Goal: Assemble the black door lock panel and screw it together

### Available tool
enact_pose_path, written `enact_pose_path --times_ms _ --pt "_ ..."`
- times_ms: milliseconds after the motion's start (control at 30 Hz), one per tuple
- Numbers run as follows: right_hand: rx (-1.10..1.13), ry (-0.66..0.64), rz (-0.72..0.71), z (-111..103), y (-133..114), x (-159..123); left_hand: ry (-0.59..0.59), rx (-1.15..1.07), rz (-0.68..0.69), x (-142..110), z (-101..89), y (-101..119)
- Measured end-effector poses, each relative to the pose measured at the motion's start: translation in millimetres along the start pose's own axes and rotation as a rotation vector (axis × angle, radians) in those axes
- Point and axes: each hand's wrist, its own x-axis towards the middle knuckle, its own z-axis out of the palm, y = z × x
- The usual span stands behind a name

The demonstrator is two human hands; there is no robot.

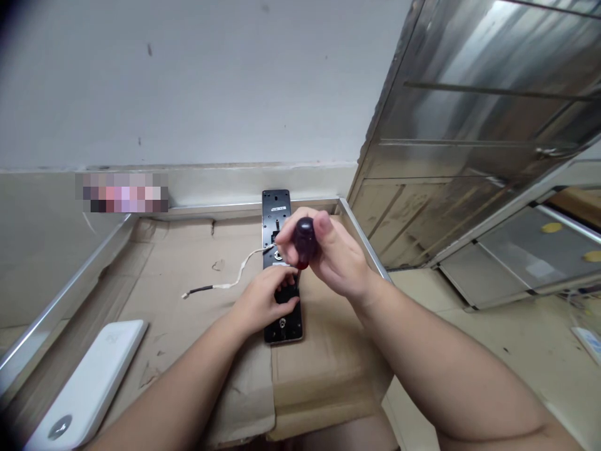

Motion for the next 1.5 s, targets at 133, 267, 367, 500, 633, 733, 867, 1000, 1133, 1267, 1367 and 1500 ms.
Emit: enact_pose_path --times_ms 133,267,367,500,633,733,867,1000,1133,1267,1367,1500 --pt "0.054 0.003 0.082 -1.9 -5.2 2.4 -0.001 0.000 0.004 -0.2 -0.5 0.7" --pt "0.089 0.089 0.019 -5.9 -16.4 6.6 0.000 0.001 0.008 -0.6 0.4 -0.5" --pt "0.105 0.142 -0.014 -11.7 -24.6 9.5 -0.007 0.010 0.013 -0.6 0.9 -1.0" --pt "0.092 0.188 0.010 -14.9 -24.2 10.4 -0.010 0.020 0.026 -0.7 0.1 -0.1" --pt "0.105 0.113 0.069 -11.3 -14.3 8.9 0.000 0.034 0.051 -1.1 -0.5 -0.1" --pt "0.117 0.066 0.094 -8.9 -8.2 7.8 0.006 0.038 0.064 -1.2 -0.1 -0.5" --pt "0.091 0.064 0.104 -8.1 -5.9 6.8 0.011 0.062 0.074 -1.1 0.5 -0.1" --pt "0.105 0.023 0.066 -9.4 -8.1 6.3 0.022 0.071 0.076 -1.0 1.0 0.2" --pt "0.125 -0.004 0.061 -11.0 -10.2 6.4 0.031 0.062 0.073 -1.0 1.9 -0.4" --pt "0.141 -0.030 0.048 -10.6 -8.7 5.6 0.029 0.067 0.061 -0.9 2.4 -1.2" --pt "0.127 -0.074 -0.004 -8.1 -5.8 3.8 0.021 0.072 0.051 -0.8 1.9 -1.2" --pt "0.106 -0.103 -0.114 -4.9 -1.3 0.4 -0.002 0.076 0.034 -1.3 0.4 -0.4"
